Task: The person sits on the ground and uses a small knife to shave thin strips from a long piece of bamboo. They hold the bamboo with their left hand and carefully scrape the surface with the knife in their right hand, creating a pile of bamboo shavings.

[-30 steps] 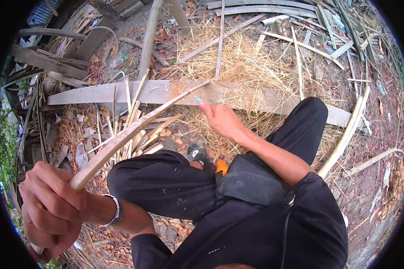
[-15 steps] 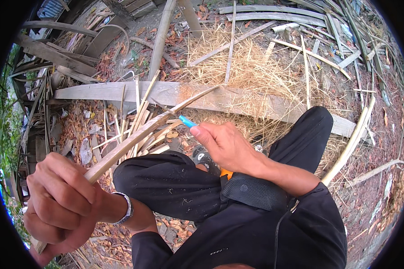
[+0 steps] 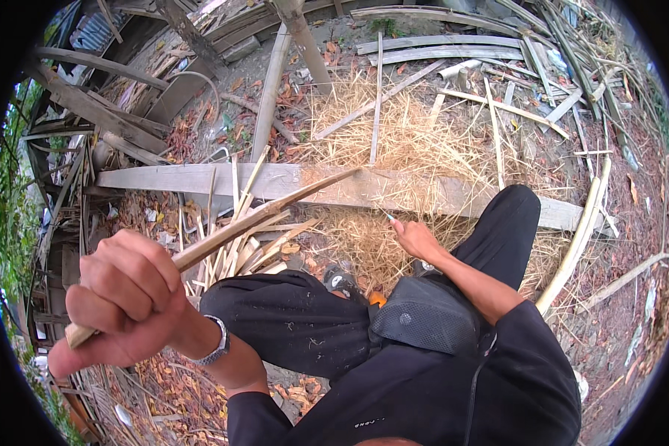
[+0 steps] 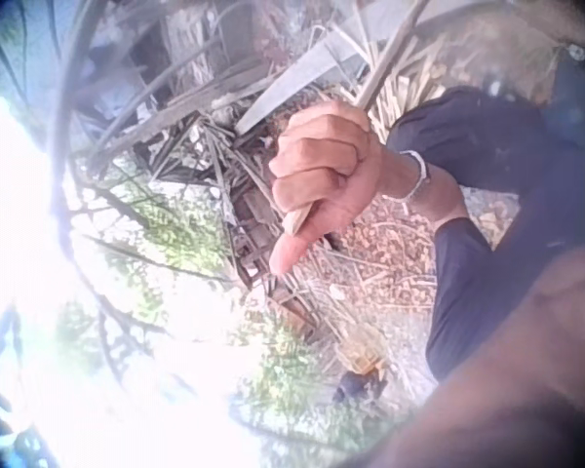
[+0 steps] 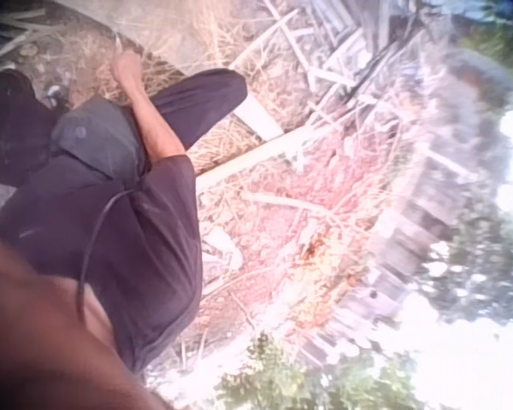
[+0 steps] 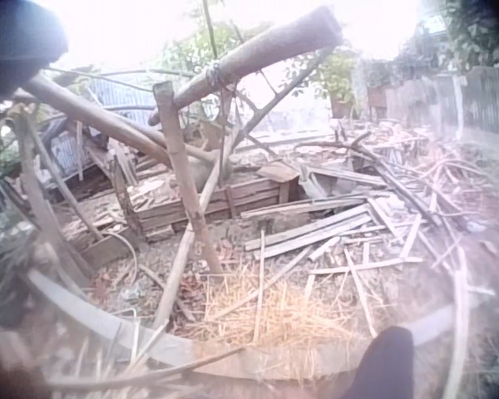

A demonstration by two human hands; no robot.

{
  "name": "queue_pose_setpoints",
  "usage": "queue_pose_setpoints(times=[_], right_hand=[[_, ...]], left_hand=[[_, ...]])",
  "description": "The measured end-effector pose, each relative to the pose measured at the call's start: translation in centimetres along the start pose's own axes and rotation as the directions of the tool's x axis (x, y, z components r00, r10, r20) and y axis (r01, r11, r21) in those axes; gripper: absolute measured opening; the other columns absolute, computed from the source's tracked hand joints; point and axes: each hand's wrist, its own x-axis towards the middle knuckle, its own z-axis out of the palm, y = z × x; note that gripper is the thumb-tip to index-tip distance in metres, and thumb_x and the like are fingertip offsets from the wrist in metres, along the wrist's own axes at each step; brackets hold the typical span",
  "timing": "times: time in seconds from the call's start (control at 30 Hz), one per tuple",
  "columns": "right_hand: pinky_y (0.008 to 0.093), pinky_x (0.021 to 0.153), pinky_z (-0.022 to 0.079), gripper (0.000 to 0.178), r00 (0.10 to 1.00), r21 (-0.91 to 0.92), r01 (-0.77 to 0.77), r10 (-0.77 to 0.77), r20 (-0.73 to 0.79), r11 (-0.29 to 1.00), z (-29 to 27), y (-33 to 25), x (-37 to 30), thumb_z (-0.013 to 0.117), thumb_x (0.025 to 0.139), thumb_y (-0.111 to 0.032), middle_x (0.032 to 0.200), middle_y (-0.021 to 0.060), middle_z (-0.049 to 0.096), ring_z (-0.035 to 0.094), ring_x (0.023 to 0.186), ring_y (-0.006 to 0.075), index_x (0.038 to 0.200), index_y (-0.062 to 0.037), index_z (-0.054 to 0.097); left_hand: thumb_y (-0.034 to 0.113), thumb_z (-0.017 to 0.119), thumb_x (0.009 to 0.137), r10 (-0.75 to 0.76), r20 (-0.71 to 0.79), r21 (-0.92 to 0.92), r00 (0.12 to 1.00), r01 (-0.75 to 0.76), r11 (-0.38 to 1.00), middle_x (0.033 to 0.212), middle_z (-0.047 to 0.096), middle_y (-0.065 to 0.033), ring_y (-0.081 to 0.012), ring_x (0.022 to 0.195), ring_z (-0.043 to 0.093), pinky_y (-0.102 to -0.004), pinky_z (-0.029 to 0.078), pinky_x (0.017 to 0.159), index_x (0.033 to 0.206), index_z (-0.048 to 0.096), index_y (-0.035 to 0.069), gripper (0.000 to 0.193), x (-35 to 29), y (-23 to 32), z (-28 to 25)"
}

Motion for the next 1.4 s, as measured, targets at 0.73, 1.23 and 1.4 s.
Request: queue_pose_setpoints(times=[0.73, 1.23, 1.4], right_hand=[[0.0413, 0.041, 0.036, 0.042, 0.854, 0.261, 0.512, -0.454, -0.253, 0.818, -5.3, -17.7, -7.2, 0.044, 0.094, -0.032, 0.048, 0.0196, 0.044, 0.046, 0.044, 0.0396, 0.068, 0.0001, 0.049], [0.0386, 0.051, 0.037, 0.049, 0.959, 0.305, 0.283, -0.259, -0.118, 0.909, -9.3, -14.3, -8.7, 0.036, 0.096, -0.037, 0.051, 0.0117, 0.043, 0.043, 0.046, 0.0247, 0.071, 0.0018, 0.051], [0.0442, 0.046, 0.036, 0.035, 0.837, 0.501, 0.496, -0.545, -0.057, 0.709, -11.4, -22.2, -13.1, 0.043, 0.095, -0.029, 0.053, 0.0218, 0.049, 0.050, 0.050, 0.0412, 0.081, 0.0028, 0.051]], left_hand=[[0.054, 0.046, 0.088, 0.010, 0.171, -0.008, 0.985, -0.009, 1.000, 0.039, 0.035, 0.0036, -0.0051, 0.027, 0.030, -0.0179, 0.028, 0.028, 0.049, 0.034, 0.014, 0.057, -0.5, 1.1, 0.0], [0.033, 0.029, 0.088, 0.043, -0.013, 0.170, 0.999, -0.041, 0.985, 0.053, 0.038, -0.0045, -0.0187, 0.054, 0.040, -0.0352, 0.033, 0.061, 0.058, 0.039, 0.009, 0.040, -0.9, 2.8, -0.8], [0.031, 0.029, 0.087, 0.257, -0.232, 0.424, 0.938, -0.141, 0.895, 0.074, 0.048, -0.0117, -0.0265, 0.081, 0.048, -0.0411, 0.040, 0.075, 0.074, 0.051, 0.005, 0.037, -1.3, 2.7, -0.5]])
